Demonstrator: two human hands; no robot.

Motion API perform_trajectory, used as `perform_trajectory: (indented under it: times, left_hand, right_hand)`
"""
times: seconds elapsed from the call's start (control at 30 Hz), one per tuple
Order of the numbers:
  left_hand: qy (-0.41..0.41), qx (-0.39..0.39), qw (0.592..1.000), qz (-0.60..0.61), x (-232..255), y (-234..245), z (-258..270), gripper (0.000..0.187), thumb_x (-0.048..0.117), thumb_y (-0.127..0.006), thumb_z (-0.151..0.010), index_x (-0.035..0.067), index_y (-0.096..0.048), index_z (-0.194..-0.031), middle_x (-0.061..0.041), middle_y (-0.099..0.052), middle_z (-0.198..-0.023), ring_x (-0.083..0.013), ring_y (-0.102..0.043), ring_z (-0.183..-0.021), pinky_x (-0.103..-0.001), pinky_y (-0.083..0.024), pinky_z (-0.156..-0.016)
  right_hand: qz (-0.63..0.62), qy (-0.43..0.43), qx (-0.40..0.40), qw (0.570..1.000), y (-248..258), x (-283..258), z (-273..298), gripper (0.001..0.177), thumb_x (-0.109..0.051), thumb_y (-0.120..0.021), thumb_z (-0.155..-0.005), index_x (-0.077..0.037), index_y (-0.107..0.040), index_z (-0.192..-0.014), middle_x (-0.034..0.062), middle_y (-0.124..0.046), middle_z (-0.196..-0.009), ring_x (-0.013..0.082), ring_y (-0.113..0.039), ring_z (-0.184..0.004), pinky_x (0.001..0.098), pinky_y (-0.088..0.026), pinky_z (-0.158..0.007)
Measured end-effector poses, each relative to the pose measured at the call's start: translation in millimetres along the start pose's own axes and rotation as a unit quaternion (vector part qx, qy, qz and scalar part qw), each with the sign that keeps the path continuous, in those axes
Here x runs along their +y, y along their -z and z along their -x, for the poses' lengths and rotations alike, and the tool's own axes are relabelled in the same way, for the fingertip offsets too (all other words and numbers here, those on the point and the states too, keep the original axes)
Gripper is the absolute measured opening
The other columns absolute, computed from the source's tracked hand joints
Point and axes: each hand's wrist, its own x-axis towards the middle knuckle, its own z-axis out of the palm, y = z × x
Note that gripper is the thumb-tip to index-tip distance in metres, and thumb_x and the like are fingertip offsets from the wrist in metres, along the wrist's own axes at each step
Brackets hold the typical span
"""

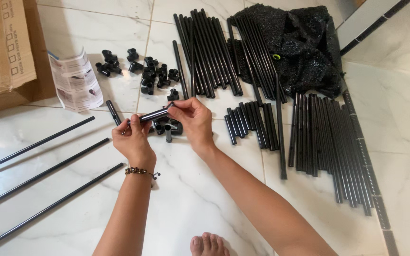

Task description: The person assembles a metal frame structure on a tiled floor using black metal rods and corner connectors. They connect the rods to form a ladder-like frame, occasionally consulting an instruction manual.

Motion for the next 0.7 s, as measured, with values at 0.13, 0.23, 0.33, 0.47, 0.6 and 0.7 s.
perform_trajectory:
  times: [0.13,0.23,0.33,0.47,0.6,0.7]
  left_hand:
    - [0.029,0.012,0.999,0.011,-2,2,-2,0.028,0.008,-0.068,-0.098,-0.003,-0.046,-0.11,-0.016,-0.067,-0.103,-0.0234,-0.072,-0.088,-0.036,-0.069,-0.077]
    - [0.082,-0.003,0.996,0.039,-5,5,-2,0.033,0.008,-0.069,-0.096,-0.003,-0.043,-0.113,-0.018,-0.066,-0.105,-0.0252,-0.074,-0.089,-0.038,-0.066,-0.078]
    - [0.125,0.0,0.991,0.051,-8,4,-1,0.039,0.006,-0.072,-0.093,-0.003,-0.04,-0.115,-0.019,-0.064,-0.107,-0.0276,-0.074,-0.091,-0.041,-0.064,-0.08]
    - [0.081,-0.009,0.996,0.034,-4,2,0,0.04,0.001,-0.072,-0.094,-0.001,-0.039,-0.118,-0.02,-0.063,-0.111,-0.0295,-0.072,-0.096,-0.046,-0.064,-0.084]
    - [0.056,-0.067,0.995,0.04,5,-1,2,0.039,-0.005,-0.066,-0.093,0.004,-0.04,-0.12,-0.025,-0.068,-0.114,-0.0313,-0.073,-0.101,-0.046,-0.063,-0.086]
    - [0.032,-0.086,0.995,0.032,9,-7,7,0.039,-0.008,-0.064,-0.093,0.005,-0.041,-0.121,-0.026,-0.068,-0.117,-0.0308,-0.073,-0.104,-0.045,-0.063,-0.087]
  right_hand:
    - [0.098,0.067,0.008,0.993,-2,2,6,0.014,0.002,-0.076,-0.089,0.001,-0.066,-0.099,0.0133,-0.074,-0.112,0.0141,-0.072,-0.099,0.0285,-0.063,-0.091]
    - [0.127,0.075,0.018,0.989,-3,5,10,0.009,0.003,-0.074,-0.09,0.0,-0.067,-0.096,0.0117,-0.074,-0.113,0.0136,-0.073,-0.097,0.0272,-0.062,-0.089]
    - [0.136,0.066,0.009,0.988,-3,9,14,0.004,0.004,-0.071,-0.092,0.001,-0.068,-0.092,0.011,-0.075,-0.114,0.0141,-0.076,-0.094,0.0271,-0.062,-0.086]
    - [0.13,0.072,-0.015,0.989,3,11,15,0.005,0.005,-0.071,-0.093,0.002,-0.067,-0.094,0.0124,-0.074,-0.114,0.0142,-0.073,-0.097,0.0264,-0.064,-0.089]
    - [0.115,0.022,-0.024,0.993,13,9,11,0.006,0.004,-0.07,-0.094,0.004,-0.066,-0.098,0.0146,-0.074,-0.114,0.0151,-0.074,-0.096,0.0276,-0.064,-0.089]
    - [0.091,-0.022,-0.005,0.996,16,7,12,0.025,0.002,-0.067,-0.093,0.002,-0.063,-0.118,0.0136,-0.072,-0.11,0.0145,-0.073,-0.096,0.0272,-0.064,-0.09]
